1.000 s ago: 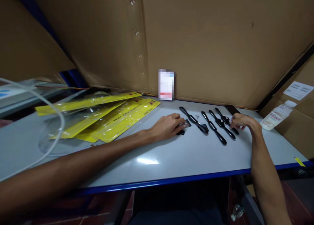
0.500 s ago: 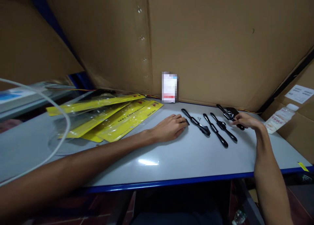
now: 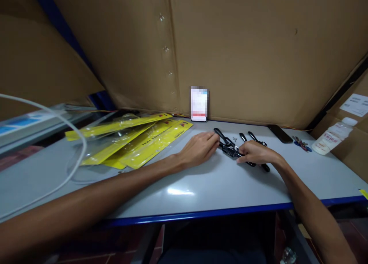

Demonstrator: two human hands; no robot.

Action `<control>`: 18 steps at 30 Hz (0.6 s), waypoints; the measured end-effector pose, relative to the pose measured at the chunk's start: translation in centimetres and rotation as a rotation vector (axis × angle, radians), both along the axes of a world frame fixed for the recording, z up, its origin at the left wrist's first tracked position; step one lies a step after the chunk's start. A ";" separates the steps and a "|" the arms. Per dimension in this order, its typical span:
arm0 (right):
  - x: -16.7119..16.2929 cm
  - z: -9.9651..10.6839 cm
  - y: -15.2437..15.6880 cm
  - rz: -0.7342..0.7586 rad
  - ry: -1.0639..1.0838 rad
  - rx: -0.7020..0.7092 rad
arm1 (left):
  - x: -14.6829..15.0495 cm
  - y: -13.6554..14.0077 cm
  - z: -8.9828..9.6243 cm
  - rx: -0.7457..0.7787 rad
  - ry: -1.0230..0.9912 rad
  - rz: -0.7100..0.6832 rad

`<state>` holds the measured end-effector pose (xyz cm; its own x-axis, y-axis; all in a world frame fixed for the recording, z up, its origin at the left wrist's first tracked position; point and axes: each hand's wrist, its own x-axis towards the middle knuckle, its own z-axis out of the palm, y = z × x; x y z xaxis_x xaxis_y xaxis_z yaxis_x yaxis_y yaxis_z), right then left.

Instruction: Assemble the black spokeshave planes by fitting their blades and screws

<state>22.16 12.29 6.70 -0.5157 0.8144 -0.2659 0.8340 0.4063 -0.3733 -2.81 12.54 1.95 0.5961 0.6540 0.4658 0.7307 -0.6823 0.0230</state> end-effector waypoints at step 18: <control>-1.9 -0.9 -0.8 0.100 0.010 0.083 | 2.5 -1.0 0.8 -0.063 0.390 0.003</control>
